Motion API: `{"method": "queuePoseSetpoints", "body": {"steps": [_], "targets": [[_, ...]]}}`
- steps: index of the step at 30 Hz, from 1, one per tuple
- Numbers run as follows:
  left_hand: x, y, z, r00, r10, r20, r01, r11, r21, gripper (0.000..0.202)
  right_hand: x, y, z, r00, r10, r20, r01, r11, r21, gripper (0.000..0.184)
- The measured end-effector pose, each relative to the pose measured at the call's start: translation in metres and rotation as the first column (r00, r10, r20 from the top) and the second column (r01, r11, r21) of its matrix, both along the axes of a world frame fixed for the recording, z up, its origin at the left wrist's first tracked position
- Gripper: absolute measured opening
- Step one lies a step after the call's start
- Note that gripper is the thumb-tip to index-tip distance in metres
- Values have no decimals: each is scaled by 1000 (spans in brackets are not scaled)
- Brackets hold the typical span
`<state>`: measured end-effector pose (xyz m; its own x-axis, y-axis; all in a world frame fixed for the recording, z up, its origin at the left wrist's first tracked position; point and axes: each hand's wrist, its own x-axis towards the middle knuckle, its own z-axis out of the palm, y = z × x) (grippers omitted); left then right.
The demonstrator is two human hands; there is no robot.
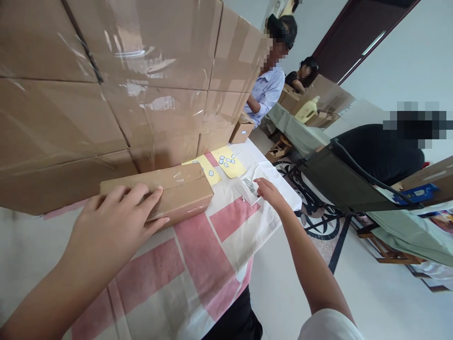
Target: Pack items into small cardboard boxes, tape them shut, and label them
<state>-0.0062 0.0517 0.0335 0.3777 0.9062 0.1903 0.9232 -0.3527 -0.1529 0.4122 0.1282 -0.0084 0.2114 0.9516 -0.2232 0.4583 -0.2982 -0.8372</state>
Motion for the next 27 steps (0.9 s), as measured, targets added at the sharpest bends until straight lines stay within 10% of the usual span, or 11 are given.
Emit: {"method": "queuePoseSetpoints", "body": {"steps": [27], "targets": [[1,2,2,996,22,91,-17,998,-55,46,4,-10,1,999,-35,-34,31,994,-108,40]]}}
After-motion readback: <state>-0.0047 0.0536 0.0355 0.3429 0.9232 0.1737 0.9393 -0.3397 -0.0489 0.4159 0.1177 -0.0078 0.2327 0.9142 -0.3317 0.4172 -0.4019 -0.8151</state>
